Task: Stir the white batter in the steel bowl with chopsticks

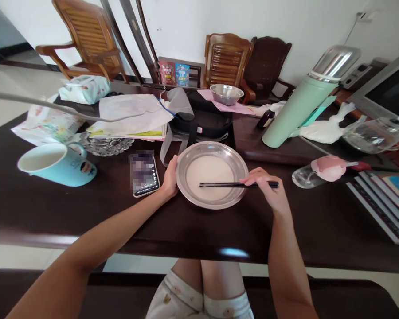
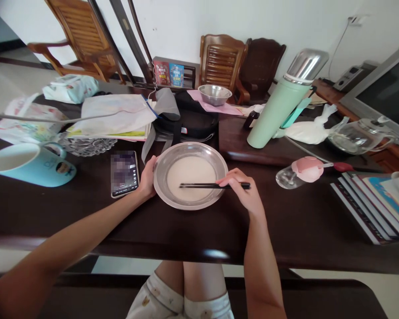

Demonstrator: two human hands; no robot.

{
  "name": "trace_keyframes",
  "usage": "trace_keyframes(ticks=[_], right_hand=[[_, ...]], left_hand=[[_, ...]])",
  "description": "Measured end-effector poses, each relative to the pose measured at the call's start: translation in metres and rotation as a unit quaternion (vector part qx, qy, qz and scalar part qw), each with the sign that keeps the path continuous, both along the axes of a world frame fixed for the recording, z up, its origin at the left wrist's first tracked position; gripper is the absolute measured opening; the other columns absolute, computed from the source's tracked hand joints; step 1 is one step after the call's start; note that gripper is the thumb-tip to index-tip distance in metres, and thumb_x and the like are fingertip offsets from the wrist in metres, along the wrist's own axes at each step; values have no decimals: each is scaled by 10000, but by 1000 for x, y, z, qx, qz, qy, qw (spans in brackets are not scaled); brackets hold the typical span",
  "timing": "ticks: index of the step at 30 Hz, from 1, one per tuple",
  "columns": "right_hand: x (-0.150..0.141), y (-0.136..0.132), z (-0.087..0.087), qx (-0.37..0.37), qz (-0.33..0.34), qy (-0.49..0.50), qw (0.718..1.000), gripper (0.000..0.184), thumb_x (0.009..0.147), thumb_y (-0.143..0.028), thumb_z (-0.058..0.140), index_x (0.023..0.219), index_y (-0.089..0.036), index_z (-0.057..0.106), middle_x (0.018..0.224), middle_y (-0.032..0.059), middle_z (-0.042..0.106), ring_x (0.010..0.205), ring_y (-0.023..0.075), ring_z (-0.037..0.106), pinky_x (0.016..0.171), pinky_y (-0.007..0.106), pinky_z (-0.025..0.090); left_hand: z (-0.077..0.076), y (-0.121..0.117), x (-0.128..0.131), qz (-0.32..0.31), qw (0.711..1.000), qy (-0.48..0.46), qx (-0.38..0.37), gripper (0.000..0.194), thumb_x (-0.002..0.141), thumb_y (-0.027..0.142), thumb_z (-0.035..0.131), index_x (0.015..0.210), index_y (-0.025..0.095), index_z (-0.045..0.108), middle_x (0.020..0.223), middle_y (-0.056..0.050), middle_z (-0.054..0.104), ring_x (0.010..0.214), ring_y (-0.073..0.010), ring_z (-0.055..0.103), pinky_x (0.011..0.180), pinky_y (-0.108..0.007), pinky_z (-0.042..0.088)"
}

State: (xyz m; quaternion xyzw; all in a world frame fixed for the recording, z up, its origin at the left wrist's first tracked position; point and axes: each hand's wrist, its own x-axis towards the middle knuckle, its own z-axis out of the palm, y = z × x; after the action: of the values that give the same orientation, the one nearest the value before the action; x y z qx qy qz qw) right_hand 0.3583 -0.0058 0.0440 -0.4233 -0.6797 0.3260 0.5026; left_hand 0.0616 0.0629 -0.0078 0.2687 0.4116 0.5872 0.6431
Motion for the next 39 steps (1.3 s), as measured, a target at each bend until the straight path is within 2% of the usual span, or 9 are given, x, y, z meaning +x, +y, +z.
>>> trace_keyframes(ticks=[3, 8, 11, 16, 20, 24, 30, 34, 39], right_hand=[[-3, 2, 1, -2, -8, -19, 1000, 316, 987, -513, 652, 875, -299, 855, 947, 63, 850, 906, 261, 715, 831, 421, 568], [10, -1, -4, 21, -65, 39, 997, 504, 1017, -610, 531, 767, -294, 835, 805, 82, 814, 906, 287, 690, 776, 418, 548], [11, -2, -4, 14, -44, 48, 998, 567, 1016, -643, 491, 729, -287, 826, 748, 97, 802, 910, 308, 701, 786, 444, 554], [-3, 1, 0, -10, 3, -2, 1000, 438, 971, -624, 609, 835, -283, 848, 891, 85, 847, 882, 285, 726, 819, 453, 589], [0, 2, -1, -1, -43, 9, 999, 402, 978, -582, 625, 839, -278, 848, 894, 84, 836, 903, 279, 733, 830, 442, 594], [9, 0, -4, 13, -76, 56, 995, 487, 1018, -569, 556, 736, -282, 831, 795, 89, 812, 869, 279, 705, 815, 442, 576], [-2, 2, -1, -4, 0, -6, 1000, 385, 999, -550, 612, 831, -297, 849, 885, 65, 846, 890, 264, 720, 844, 439, 581], [-1, 3, -1, 4, -37, -11, 999, 354, 997, -533, 628, 873, -290, 853, 946, 71, 837, 915, 250, 733, 856, 423, 582], [5, -1, -2, 21, -67, 64, 995, 447, 1018, -525, 594, 730, -284, 836, 781, 63, 807, 817, 241, 720, 784, 403, 573]], left_hand=[[0, 0, -1, -4, 1000, 0, 2, 498, 787, 642, 747, 994, 189, 770, 908, -66, 819, 1150, -380, 731, 1035, -467, 559], [1, 0, -2, -22, 1000, 5, 10, 514, 795, 646, 739, 1015, 182, 768, 958, -81, 821, 1143, -384, 730, 1010, -471, 569], [0, 1, -3, -24, 1000, 9, 16, 510, 787, 649, 745, 983, 178, 763, 972, -85, 819, 1162, -382, 721, 1018, -460, 563], [0, 2, -4, -25, 1000, 8, 8, 516, 771, 654, 754, 991, 188, 762, 947, -72, 817, 1153, -379, 725, 1016, -464, 561], [0, 2, -4, -20, 1000, 6, 6, 515, 776, 653, 750, 1006, 193, 767, 941, -66, 817, 1136, -374, 731, 1015, -465, 557], [1, 1, -4, -20, 1000, 14, 5, 514, 770, 657, 749, 992, 193, 764, 933, -66, 815, 1152, -381, 723, 1022, -472, 553], [1, 2, -5, -18, 999, 32, 11, 508, 766, 665, 745, 960, 195, 753, 950, -71, 810, 1182, -375, 706, 1028, -455, 548], [1, 3, -5, -26, 999, 30, 12, 516, 768, 675, 738, 962, 197, 752, 953, -72, 808, 1172, -375, 709, 1017, -460, 551], [1, 2, -6, -34, 999, 31, 22, 540, 760, 696, 753, 958, 194, 753, 956, -71, 809, 1168, -380, 709, 1013, -461, 552]])
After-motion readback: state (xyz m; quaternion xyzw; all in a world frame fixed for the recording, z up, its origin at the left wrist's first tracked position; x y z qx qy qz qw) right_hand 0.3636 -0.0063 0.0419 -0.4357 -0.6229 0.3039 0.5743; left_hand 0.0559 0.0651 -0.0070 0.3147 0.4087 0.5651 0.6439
